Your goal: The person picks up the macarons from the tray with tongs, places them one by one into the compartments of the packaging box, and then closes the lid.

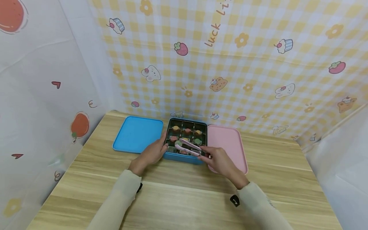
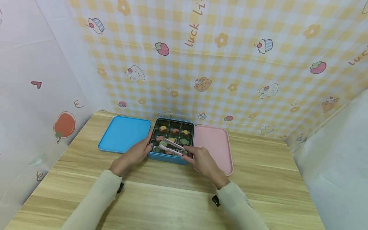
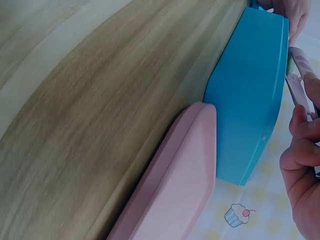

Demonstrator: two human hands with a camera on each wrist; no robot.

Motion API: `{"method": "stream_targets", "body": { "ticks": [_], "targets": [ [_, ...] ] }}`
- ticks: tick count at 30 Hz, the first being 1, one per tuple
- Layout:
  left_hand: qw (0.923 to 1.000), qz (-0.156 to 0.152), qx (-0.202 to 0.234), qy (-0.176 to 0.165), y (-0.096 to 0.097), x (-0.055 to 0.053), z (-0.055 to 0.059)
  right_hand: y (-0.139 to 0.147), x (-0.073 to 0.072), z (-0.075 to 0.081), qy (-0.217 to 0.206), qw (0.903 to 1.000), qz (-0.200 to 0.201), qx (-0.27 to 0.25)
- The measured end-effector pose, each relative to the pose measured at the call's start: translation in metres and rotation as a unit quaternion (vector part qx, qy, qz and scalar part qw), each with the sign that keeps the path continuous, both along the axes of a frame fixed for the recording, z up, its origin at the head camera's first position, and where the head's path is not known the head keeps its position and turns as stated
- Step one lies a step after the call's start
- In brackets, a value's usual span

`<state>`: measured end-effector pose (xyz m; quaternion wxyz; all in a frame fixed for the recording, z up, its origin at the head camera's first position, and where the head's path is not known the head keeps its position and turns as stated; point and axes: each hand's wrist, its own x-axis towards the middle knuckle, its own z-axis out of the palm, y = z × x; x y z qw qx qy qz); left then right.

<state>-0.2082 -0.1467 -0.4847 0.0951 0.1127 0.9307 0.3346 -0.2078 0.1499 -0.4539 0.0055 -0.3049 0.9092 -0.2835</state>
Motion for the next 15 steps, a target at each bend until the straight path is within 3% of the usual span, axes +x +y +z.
{"method": "stream_targets", "body": {
  "ticks": [7, 15],
  "targets": [
    [1.0, -0.001, -0.002, 0.006, 0.0, -0.001, -0.001, -0.008, 0.0, 0.0, -0.008, 0.9998, -0.013, 0.015],
    [0.9999, -0.002, 0.0, 0.015, 0.0, 0.0, 0.0, -0.012, -0.001, 0.0, -0.007, 0.9998, 0.002, 0.017]
  ]
}}
